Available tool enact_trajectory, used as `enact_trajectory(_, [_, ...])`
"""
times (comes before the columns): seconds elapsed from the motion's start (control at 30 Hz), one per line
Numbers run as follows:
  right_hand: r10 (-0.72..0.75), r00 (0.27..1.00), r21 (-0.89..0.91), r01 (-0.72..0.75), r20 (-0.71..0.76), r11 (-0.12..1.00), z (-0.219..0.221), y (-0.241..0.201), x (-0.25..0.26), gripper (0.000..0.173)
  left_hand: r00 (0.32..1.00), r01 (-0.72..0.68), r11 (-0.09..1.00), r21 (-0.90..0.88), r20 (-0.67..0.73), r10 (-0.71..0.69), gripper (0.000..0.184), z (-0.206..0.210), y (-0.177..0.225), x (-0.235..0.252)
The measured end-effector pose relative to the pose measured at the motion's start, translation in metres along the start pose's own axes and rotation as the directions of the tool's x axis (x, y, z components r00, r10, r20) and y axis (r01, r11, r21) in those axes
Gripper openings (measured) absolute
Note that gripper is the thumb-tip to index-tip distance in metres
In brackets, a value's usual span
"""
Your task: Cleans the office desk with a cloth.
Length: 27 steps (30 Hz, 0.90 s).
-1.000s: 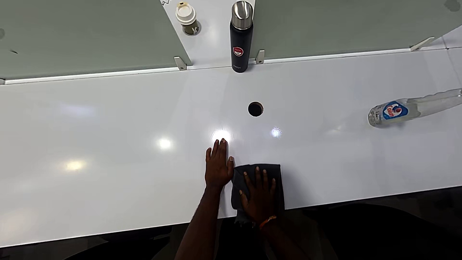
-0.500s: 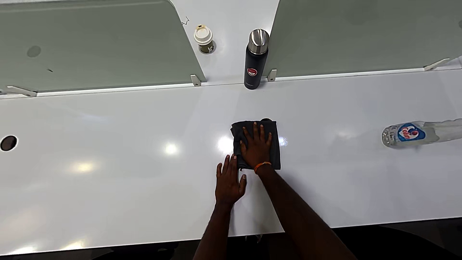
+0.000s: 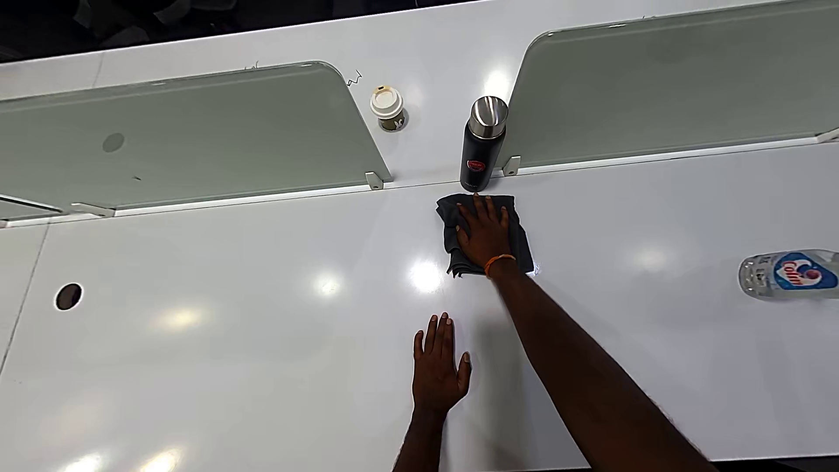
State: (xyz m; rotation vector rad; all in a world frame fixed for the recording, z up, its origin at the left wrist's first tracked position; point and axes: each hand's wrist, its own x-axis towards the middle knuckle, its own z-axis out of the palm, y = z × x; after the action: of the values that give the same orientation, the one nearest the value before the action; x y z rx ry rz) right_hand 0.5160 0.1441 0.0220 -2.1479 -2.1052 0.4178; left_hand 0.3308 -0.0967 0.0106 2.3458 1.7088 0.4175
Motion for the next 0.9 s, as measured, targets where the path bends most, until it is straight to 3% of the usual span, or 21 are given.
enact_trajectory(0.3, [-0.020,0.998,-0.010,0.019,-0.067,1.000,-0.024,0.055,0.012,0.048,1.000,0.005,1.000,0.007,0.022,-0.006,0.066,0.000,0.000,0.001])
enact_trajectory(0.47, [0.262,0.948,-0.006,-0.267,-0.178,0.964,-0.033,0.090,0.015,0.045,0.999,0.007,1.000,0.029,0.044,-0.009,0.065,-0.002,0.001,0.002])
enact_trajectory(0.63, [0.504,0.845,0.033,-0.507,-0.177,0.861,-0.036,0.063,0.040,0.051,0.999,0.011,0.999,0.046,0.038,-0.013,0.064,-0.002,0.001,0.002])
enact_trajectory(0.8, [0.394,0.863,0.076,-0.391,-0.315,0.917,-0.020,0.041,0.030,0.055,0.999,0.009,0.998,0.056,0.044,-0.012,0.063,-0.002,0.002,0.003])
enact_trajectory(0.9, [0.327,0.899,0.052,-0.327,-0.291,0.944,-0.020,0.045,0.030,0.055,0.998,0.006,0.998,0.059,0.054,-0.010,0.062,-0.002,0.002,0.002])
